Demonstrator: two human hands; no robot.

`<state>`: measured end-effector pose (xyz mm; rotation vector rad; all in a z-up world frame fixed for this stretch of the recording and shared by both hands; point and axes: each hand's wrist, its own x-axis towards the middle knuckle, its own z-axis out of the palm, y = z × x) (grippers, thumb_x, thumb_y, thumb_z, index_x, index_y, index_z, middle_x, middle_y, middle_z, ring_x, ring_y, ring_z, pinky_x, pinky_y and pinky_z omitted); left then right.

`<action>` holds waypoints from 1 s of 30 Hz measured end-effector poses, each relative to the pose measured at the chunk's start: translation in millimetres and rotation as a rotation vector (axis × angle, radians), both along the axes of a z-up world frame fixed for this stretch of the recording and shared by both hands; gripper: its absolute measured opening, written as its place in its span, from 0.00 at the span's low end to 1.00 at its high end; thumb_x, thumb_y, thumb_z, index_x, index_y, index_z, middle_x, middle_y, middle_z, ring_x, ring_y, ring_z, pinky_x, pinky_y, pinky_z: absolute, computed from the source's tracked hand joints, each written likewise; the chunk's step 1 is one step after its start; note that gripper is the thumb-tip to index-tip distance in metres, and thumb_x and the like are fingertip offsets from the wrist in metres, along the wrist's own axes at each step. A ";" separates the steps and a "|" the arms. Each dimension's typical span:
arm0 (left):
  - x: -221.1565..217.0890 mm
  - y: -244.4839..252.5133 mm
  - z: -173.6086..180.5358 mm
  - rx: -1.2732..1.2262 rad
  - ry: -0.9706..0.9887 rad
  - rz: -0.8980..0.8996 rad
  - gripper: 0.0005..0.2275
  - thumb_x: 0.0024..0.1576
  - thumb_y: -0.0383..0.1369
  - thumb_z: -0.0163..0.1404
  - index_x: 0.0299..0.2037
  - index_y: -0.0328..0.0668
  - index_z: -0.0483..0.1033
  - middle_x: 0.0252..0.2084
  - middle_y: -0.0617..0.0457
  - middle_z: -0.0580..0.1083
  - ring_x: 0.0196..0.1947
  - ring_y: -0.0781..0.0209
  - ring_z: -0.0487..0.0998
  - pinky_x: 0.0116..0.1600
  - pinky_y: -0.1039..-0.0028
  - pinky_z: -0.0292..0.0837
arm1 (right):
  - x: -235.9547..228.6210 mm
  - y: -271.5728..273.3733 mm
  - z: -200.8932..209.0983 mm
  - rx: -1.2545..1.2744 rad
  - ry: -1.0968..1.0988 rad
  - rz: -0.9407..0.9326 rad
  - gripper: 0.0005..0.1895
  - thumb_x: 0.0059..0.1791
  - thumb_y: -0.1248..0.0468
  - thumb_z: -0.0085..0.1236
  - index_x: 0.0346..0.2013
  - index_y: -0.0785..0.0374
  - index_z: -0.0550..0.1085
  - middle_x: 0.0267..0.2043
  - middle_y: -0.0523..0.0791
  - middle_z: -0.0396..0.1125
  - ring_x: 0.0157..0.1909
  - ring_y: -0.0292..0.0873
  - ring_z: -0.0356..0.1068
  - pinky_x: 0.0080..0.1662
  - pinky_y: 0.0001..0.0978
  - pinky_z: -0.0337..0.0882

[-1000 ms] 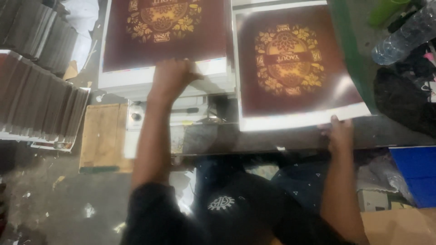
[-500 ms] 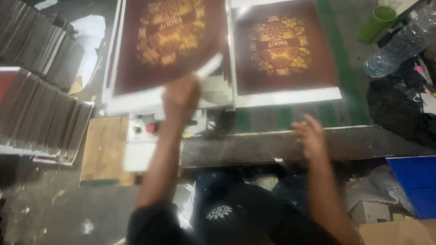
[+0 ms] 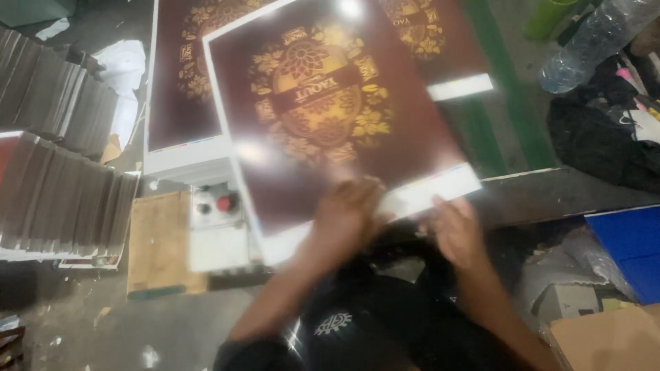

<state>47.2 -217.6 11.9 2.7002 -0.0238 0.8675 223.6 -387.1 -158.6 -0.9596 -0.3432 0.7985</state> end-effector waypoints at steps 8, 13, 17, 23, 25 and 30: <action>-30.4 122.7 -19.4 -0.058 0.196 0.535 0.08 0.60 0.28 0.52 0.47 0.42 0.78 0.46 0.44 0.78 0.43 0.44 0.79 0.49 0.56 0.73 | 32.0 -58.7 3.8 -0.087 -0.045 -0.337 0.22 0.57 0.69 0.46 0.67 0.64 0.61 0.49 0.46 0.69 0.38 0.37 0.70 0.34 0.28 0.73; -22.0 182.3 -65.3 0.276 0.123 0.636 0.24 0.63 0.44 0.51 0.64 0.34 0.70 0.69 0.36 0.67 0.70 0.40 0.65 0.69 0.51 0.59 | 54.0 -105.3 -33.0 -0.263 -0.025 -0.432 0.21 0.58 0.68 0.47 0.67 0.66 0.62 0.47 0.48 0.68 0.37 0.37 0.71 0.35 0.26 0.74; -15.9 192.6 -68.9 0.251 0.459 0.706 0.38 0.60 0.56 0.44 0.67 0.26 0.59 0.73 0.32 0.56 0.74 0.40 0.52 0.70 0.47 0.44 | 71.3 -143.2 -75.4 -0.378 -0.016 -0.451 0.20 0.59 0.67 0.47 0.66 0.68 0.62 0.48 0.48 0.69 0.38 0.38 0.73 0.37 0.28 0.76; -17.7 193.0 -20.5 0.247 0.615 0.659 0.37 0.59 0.60 0.47 0.65 0.29 0.66 0.70 0.37 0.65 0.67 0.46 0.68 0.66 0.56 0.64 | 61.6 -150.9 -60.5 -0.495 -0.009 -0.523 0.20 0.61 0.67 0.48 0.68 0.68 0.63 0.50 0.51 0.71 0.39 0.39 0.73 0.38 0.28 0.75; -18.4 204.4 -16.9 0.217 0.771 0.637 0.38 0.58 0.61 0.49 0.63 0.29 0.69 0.70 0.39 0.67 0.64 0.50 0.75 0.63 0.61 0.73 | 65.7 -146.1 -59.0 -0.496 -0.025 -0.546 0.21 0.60 0.68 0.47 0.68 0.68 0.63 0.51 0.53 0.72 0.38 0.41 0.73 0.37 0.28 0.73; -25.3 221.9 -18.5 0.406 0.325 0.362 0.22 0.54 0.54 0.57 0.43 0.42 0.79 0.48 0.42 0.80 0.40 0.50 0.83 0.42 0.60 0.77 | 95.8 -125.9 -70.7 -0.708 -0.099 -0.402 0.19 0.59 0.66 0.45 0.65 0.69 0.62 0.49 0.52 0.71 0.36 0.41 0.75 0.35 0.28 0.75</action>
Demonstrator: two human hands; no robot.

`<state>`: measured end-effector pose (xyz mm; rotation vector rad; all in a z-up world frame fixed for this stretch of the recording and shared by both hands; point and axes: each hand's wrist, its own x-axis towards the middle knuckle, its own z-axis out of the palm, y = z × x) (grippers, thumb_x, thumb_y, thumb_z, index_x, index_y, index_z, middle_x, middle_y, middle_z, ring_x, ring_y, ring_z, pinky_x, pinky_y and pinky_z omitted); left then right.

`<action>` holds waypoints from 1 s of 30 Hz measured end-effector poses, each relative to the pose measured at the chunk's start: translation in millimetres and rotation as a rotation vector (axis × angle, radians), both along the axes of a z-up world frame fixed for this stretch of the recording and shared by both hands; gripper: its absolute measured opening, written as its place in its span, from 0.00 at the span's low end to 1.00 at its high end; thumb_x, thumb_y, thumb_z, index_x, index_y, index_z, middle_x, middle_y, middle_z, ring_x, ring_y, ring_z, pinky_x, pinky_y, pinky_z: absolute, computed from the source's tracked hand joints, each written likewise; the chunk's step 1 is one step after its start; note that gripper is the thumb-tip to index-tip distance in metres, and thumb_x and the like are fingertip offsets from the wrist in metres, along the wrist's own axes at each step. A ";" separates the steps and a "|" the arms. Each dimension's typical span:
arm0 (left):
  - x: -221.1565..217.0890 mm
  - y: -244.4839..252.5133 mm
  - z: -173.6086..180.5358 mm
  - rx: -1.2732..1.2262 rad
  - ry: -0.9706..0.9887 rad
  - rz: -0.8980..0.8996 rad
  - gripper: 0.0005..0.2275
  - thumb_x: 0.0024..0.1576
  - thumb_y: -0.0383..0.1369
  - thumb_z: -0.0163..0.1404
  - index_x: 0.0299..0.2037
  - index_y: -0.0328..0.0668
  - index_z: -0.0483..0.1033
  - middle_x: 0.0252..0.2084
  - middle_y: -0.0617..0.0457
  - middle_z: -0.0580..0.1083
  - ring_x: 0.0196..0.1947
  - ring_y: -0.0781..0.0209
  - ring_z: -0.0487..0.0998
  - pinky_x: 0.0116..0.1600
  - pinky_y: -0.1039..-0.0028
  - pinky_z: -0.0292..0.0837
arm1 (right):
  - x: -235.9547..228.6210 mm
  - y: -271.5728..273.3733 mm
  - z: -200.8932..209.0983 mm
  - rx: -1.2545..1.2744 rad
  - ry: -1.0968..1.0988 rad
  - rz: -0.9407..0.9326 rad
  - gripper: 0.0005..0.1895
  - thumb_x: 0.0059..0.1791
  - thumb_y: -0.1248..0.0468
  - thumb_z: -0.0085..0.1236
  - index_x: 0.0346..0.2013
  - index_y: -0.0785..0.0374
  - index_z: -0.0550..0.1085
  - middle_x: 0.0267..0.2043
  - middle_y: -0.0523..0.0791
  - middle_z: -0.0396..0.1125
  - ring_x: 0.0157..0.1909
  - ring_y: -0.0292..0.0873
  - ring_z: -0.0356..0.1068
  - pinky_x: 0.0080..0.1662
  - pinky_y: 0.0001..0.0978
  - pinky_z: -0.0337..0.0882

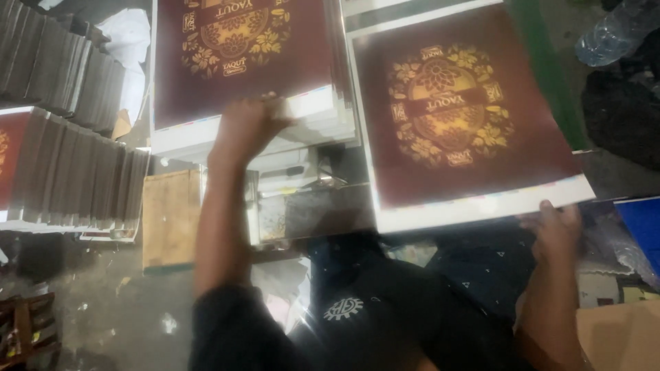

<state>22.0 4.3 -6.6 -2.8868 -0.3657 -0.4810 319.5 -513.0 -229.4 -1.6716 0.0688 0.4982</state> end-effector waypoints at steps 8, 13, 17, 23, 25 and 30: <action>-3.3 -30.3 5.0 -0.171 -0.315 0.045 0.04 0.65 0.27 0.50 0.37 0.41 0.75 0.31 0.44 0.76 0.29 0.45 0.79 0.33 0.56 0.72 | 72.9 79.7 -33.7 0.238 -0.217 0.172 0.19 0.59 0.66 0.44 0.64 0.70 0.60 0.50 0.52 0.69 0.36 0.45 0.75 0.30 0.30 0.72; -1.5 -38.9 4.7 -0.056 -0.481 0.037 0.04 0.64 0.25 0.48 0.36 0.40 0.72 0.28 0.45 0.73 0.29 0.46 0.78 0.33 0.57 0.70 | 85.6 116.4 2.6 0.180 -0.044 0.190 0.22 0.61 0.61 0.46 0.66 0.71 0.59 0.47 0.52 0.72 0.38 0.43 0.78 0.31 0.29 0.74; -3.8 -54.6 15.5 0.031 -0.576 0.012 0.05 0.63 0.24 0.51 0.35 0.40 0.71 0.26 0.47 0.70 0.25 0.49 0.74 0.30 0.58 0.68 | 58.5 117.4 9.5 0.111 -0.042 0.160 0.32 0.59 0.63 0.45 0.75 0.66 0.47 0.50 0.53 0.73 0.40 0.42 0.75 0.34 0.30 0.73; 22.7 -144.0 5.0 -0.147 -0.513 -0.355 0.06 0.53 0.26 0.58 0.34 0.41 0.71 0.32 0.47 0.71 0.29 0.51 0.74 0.32 0.59 0.69 | -50.3 138.0 57.6 0.144 -0.022 0.392 0.29 0.56 0.59 0.47 0.73 0.62 0.60 0.49 0.51 0.74 0.41 0.43 0.74 0.37 0.32 0.73; 33.9 -177.3 -9.3 -0.226 -0.428 -0.396 0.06 0.51 0.27 0.58 0.34 0.42 0.72 0.35 0.47 0.72 0.33 0.51 0.75 0.35 0.59 0.72 | -81.1 144.0 60.0 0.176 -0.033 0.482 0.28 0.56 0.58 0.47 0.71 0.60 0.60 0.48 0.49 0.74 0.41 0.43 0.75 0.37 0.32 0.72; 50.2 -228.5 -18.7 -0.312 -0.325 -0.511 0.12 0.51 0.34 0.58 0.41 0.37 0.75 0.48 0.43 0.76 0.53 0.44 0.80 0.53 0.58 0.76 | -119.8 150.4 68.3 0.771 0.181 0.500 0.20 0.58 0.60 0.47 0.61 0.69 0.69 0.48 0.47 0.72 0.46 0.40 0.73 0.45 0.32 0.74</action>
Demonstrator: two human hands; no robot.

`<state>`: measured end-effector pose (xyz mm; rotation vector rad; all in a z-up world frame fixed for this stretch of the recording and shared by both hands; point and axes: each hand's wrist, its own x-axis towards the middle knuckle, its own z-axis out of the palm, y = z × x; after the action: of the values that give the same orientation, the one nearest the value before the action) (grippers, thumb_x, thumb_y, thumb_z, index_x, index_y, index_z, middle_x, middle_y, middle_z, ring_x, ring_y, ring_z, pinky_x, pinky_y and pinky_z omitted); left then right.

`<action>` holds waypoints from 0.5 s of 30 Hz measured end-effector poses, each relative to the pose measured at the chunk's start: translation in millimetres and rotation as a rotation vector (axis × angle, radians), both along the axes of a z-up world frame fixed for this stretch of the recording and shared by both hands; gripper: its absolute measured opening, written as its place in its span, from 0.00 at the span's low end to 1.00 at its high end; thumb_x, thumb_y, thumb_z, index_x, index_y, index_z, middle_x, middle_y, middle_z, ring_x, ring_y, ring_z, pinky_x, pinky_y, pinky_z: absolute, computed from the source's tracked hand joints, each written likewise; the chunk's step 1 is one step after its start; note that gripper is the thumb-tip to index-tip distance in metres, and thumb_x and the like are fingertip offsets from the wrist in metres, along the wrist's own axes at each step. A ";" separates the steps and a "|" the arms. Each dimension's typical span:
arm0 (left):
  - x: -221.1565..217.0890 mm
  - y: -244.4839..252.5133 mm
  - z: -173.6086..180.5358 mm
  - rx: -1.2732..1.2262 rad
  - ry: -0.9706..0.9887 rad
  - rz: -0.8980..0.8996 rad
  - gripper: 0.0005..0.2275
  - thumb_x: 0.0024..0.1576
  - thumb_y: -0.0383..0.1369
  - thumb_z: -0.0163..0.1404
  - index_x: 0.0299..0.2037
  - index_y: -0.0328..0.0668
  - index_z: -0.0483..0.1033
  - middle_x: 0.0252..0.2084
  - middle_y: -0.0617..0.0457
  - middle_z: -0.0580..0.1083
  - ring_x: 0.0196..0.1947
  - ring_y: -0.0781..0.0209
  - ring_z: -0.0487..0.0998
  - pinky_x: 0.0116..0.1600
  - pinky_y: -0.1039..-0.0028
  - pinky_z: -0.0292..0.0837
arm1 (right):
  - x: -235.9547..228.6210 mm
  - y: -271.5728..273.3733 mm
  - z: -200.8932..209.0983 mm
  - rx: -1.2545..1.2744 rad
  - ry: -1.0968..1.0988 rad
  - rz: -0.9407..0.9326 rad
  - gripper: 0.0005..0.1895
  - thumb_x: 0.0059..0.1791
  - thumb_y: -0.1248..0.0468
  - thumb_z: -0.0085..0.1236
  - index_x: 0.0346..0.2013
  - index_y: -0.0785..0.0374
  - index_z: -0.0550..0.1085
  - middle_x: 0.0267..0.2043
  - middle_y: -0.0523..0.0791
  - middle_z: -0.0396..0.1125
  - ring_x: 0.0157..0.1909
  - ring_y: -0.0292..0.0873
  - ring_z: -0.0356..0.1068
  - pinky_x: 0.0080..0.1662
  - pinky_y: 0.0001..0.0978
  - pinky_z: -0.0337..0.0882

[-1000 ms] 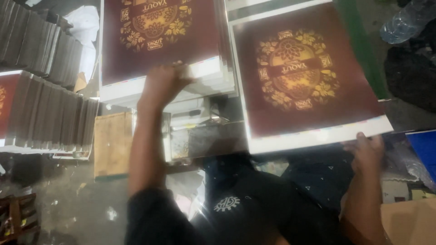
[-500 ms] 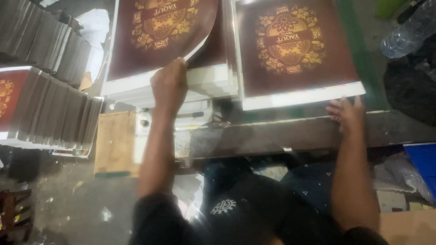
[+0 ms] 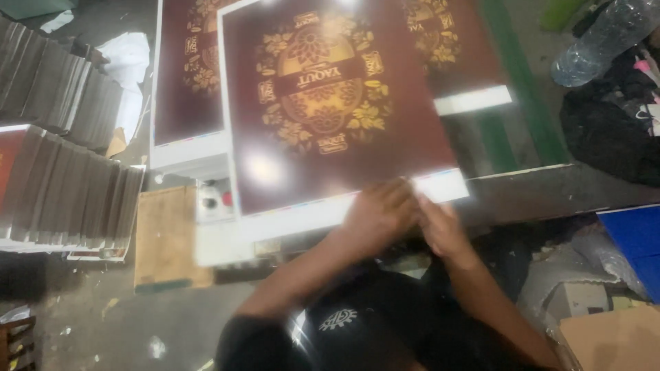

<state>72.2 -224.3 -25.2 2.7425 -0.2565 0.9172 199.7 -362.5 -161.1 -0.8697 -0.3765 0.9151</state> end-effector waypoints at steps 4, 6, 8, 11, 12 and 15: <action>-13.5 14.7 22.1 -0.059 0.102 -0.006 0.14 0.55 0.37 0.60 0.41 0.32 0.75 0.46 0.39 0.75 0.49 0.41 0.78 0.54 0.55 0.74 | 26.1 -16.7 7.0 -0.007 0.033 -0.177 0.11 0.57 0.64 0.51 0.50 0.69 0.68 0.44 0.47 0.69 0.44 0.42 0.73 0.42 0.39 0.79; -27.0 35.1 36.1 -0.082 0.022 0.131 0.15 0.56 0.36 0.58 0.47 0.32 0.76 0.50 0.40 0.76 0.48 0.43 0.79 0.52 0.58 0.75 | 47.7 -38.0 -10.7 -0.019 -0.130 -0.291 0.08 0.60 0.65 0.50 0.49 0.69 0.70 0.42 0.50 0.68 0.39 0.44 0.71 0.37 0.36 0.77; -34.5 66.3 40.5 -0.107 0.098 0.263 0.11 0.57 0.35 0.58 0.45 0.37 0.78 0.44 0.43 0.77 0.42 0.44 0.79 0.47 0.57 0.74 | 62.4 -58.8 -6.0 -0.173 -0.246 -0.370 0.10 0.59 0.65 0.49 0.52 0.68 0.69 0.43 0.49 0.68 0.37 0.43 0.71 0.35 0.33 0.75; -41.0 116.7 41.4 -0.190 0.288 0.539 0.10 0.60 0.38 0.56 0.45 0.42 0.80 0.43 0.47 0.79 0.38 0.47 0.80 0.46 0.58 0.74 | 81.3 -85.1 -5.3 -0.322 -0.240 -0.507 0.15 0.57 0.66 0.48 0.58 0.66 0.67 0.47 0.47 0.69 0.39 0.40 0.71 0.34 0.30 0.73; -42.6 133.9 40.6 -0.245 0.403 0.684 0.13 0.62 0.42 0.54 0.48 0.42 0.79 0.46 0.48 0.80 0.40 0.49 0.81 0.49 0.59 0.75 | 86.2 -93.8 -6.5 -0.316 -0.116 -0.566 0.19 0.56 0.67 0.49 0.62 0.64 0.66 0.51 0.46 0.69 0.42 0.39 0.72 0.34 0.28 0.74; -48.3 196.4 6.1 0.483 0.109 0.660 0.33 0.51 0.56 0.53 0.55 0.32 0.74 0.58 0.35 0.74 0.59 0.43 0.76 0.57 0.54 0.73 | 110.9 -141.0 -50.2 -0.228 -0.152 -0.546 0.19 0.57 0.69 0.48 0.64 0.67 0.64 0.53 0.48 0.67 0.43 0.40 0.71 0.36 0.29 0.73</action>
<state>23.9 -27.9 -19.2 3.3899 0.5567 0.9285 310.6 -503.6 -211.3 -1.1813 -0.1487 0.3897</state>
